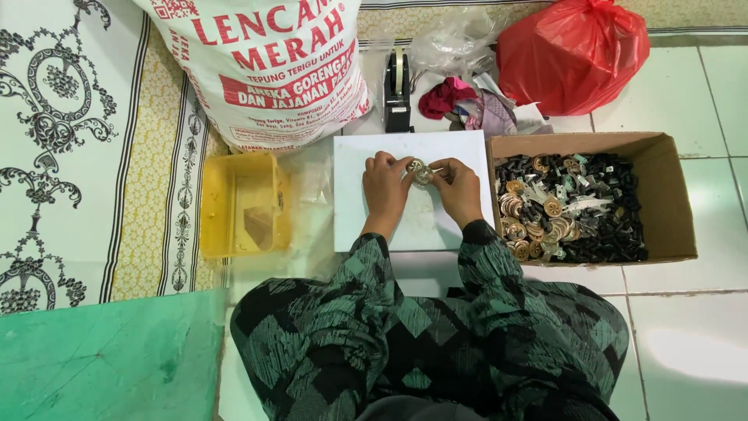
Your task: The person sits on the floor and sorts through a cardboard box filled with mixed buttons. They pick out specific gold-colored buttons and place them in a neat row on a white surface. The person then picks up a small plastic bag and places the sorted buttons inside it.
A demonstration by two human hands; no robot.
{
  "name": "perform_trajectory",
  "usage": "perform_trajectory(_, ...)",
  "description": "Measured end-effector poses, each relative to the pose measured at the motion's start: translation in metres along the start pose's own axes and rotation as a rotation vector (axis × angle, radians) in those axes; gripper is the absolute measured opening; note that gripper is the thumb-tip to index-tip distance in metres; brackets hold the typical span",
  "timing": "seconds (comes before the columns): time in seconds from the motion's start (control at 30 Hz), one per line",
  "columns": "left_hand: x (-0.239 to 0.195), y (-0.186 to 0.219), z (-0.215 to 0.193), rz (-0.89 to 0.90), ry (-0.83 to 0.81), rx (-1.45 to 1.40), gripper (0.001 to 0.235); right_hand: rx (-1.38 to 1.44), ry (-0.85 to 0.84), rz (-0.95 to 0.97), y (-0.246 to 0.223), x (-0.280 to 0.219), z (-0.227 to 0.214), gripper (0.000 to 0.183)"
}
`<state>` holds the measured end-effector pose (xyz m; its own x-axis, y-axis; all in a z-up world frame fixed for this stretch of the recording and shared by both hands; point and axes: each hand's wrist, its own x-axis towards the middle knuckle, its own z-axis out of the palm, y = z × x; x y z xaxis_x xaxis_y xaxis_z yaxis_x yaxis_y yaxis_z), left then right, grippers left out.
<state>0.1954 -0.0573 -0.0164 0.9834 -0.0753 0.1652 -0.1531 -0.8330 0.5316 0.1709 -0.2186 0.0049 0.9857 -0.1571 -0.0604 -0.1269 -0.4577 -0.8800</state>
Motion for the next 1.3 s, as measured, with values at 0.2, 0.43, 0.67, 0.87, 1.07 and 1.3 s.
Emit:
perform_trajectory(0.2, 0.001, -0.011, -0.012, -0.032, -0.067, -0.197, 0.024, -0.125, -0.002, 0.053, 0.002, 0.013, 0.012, 0.018)
perform_trajectory(0.43, -0.012, -0.002, -0.024, 0.035, -0.072, -0.149, 0.031, -0.267, 0.02, 0.03, -0.012, 0.004, 0.016, 0.014)
perform_trajectory(0.67, -0.017, 0.0, -0.021, 0.047, -0.036, -0.113, 0.028, -0.359, 0.077, -0.077, -0.009, 0.0, 0.02, 0.015)
perform_trajectory(0.87, -0.019, 0.0, -0.016, 0.045, -0.025, -0.074, 0.029, -0.458, 0.093, -0.133, -0.006, 0.0, 0.024, 0.016)
perform_trajectory(1.07, -0.026, 0.0, -0.023, 0.07, -0.058, -0.089, 0.04, -0.314, -0.017, -0.11, -0.011, -0.013, 0.004, 0.032)
perform_trajectory(1.3, -0.049, 0.045, -0.04, 0.2, -0.033, -0.171, 0.035, -0.225, -0.01, -0.264, -0.004, -0.059, -0.079, 0.022)
